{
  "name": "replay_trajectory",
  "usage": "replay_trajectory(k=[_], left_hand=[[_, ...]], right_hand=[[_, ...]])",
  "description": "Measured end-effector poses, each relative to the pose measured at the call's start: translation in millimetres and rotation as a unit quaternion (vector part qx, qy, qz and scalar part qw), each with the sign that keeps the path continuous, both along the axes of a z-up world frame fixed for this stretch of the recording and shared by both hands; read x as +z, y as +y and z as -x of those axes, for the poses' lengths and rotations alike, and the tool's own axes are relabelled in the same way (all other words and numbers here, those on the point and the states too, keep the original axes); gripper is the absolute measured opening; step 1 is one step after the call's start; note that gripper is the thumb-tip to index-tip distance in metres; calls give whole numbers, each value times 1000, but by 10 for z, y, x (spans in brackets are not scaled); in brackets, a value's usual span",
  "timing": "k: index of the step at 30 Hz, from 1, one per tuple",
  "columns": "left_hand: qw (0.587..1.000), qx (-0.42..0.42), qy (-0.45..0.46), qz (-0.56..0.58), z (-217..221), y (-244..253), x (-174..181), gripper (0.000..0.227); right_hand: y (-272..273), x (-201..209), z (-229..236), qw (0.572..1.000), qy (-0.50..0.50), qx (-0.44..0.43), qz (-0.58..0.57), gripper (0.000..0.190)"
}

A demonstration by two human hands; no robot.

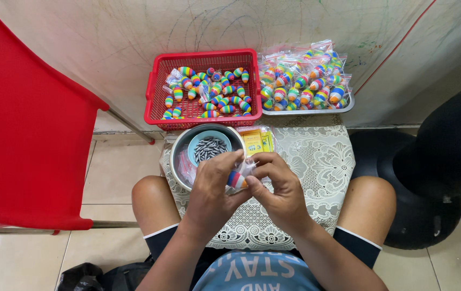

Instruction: The person picks up small rainbow-colored objects from a red basket and places them one at a time into small plastic bags, then places the filled bags onto a metal tray.

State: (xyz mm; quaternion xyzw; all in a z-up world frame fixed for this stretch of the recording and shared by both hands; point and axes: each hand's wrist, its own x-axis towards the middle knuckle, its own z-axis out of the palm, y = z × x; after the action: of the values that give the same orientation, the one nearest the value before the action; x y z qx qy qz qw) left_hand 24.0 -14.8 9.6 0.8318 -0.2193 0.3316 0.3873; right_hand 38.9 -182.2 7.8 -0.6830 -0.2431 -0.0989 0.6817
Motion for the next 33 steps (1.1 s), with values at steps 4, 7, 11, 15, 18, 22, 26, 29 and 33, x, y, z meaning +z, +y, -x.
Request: replay_trajectory(k=[4,7,11,15,18,22,26,29,33], left_hand=[[974,-59,142,164,107,52,-56,102],[862,-175,289,379,132,50,-170,88],[808,-168,357,438,112,22,-292,64],[793,-144,338,487,72,-23,-436,49],[784,-141,332,505,101,-73,-379,48],[770,-157,338,517,113,-82,-280,52],[808,-164,342,450,96,119,-298,37],[835,-136,338,413,79,184,-250,22],[841,-128,356,386,54,206,-216,21]], right_hand=[[-49,-42,-6,999,14,26,-33,17],[-57,-45,-5,999,28,35,-28,20],[-34,2,6,998,29,62,-9,21],[-50,18,6,996,34,78,-20,15],[-59,-1,23,997,33,68,-10,11],[-92,-120,3,996,49,72,-30,9],[-143,-230,-42,996,50,76,-22,10],[-147,-246,-46,995,53,84,-20,10],[-151,-231,-53,994,55,88,-17,10]])
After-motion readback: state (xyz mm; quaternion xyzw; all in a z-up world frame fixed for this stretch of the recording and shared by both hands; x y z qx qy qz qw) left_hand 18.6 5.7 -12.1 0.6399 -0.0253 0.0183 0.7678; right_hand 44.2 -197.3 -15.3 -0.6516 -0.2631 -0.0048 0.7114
